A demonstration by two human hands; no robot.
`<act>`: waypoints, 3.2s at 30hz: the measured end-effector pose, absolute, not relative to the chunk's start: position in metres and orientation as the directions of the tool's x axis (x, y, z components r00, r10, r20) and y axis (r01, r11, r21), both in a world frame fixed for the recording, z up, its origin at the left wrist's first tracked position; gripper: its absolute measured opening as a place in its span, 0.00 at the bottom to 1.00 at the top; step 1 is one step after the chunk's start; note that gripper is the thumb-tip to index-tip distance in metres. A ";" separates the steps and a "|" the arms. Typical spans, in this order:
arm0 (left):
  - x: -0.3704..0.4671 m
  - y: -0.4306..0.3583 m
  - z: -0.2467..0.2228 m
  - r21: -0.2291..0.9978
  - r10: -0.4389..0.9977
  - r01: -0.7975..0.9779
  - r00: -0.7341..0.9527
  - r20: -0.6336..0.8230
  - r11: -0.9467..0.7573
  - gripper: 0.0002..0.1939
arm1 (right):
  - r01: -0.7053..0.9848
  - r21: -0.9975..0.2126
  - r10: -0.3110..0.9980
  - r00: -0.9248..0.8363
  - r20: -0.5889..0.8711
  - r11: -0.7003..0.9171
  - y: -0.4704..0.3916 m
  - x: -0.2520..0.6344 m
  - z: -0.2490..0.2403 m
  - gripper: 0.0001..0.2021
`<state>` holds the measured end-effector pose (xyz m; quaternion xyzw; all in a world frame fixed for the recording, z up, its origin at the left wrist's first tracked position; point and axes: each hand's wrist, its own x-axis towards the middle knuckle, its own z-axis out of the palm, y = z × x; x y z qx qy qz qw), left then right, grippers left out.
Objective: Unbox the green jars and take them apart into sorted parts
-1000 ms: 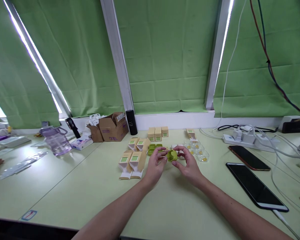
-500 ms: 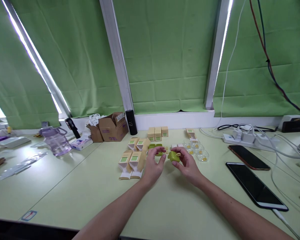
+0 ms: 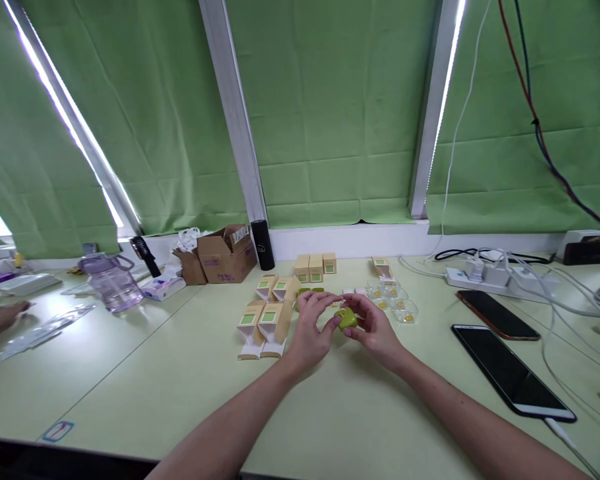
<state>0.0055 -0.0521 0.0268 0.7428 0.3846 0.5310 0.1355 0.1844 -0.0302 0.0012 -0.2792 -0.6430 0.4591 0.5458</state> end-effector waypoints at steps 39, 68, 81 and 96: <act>0.004 -0.047 0.011 0.705 0.785 0.412 0.041 0.618 -0.577 0.05 | -0.224 -0.906 0.864 -0.289 0.413 0.358 -0.025 0.184 -0.006 0.20; 0.003 -0.049 0.020 0.660 0.764 0.422 0.137 0.631 -0.621 0.22 | 0.311 -0.602 0.672 -0.222 0.707 0.736 -0.027 0.189 -0.005 0.24; 0.003 -0.045 0.019 0.689 0.795 0.416 0.167 0.583 -0.593 0.25 | 0.405 -0.301 0.454 -0.362 0.814 0.863 -0.033 0.193 0.004 0.23; 0.005 -0.050 0.019 0.535 0.699 0.512 0.198 0.687 -0.672 0.22 | 0.602 -0.159 0.391 -0.276 0.878 0.783 -0.033 0.194 0.008 0.11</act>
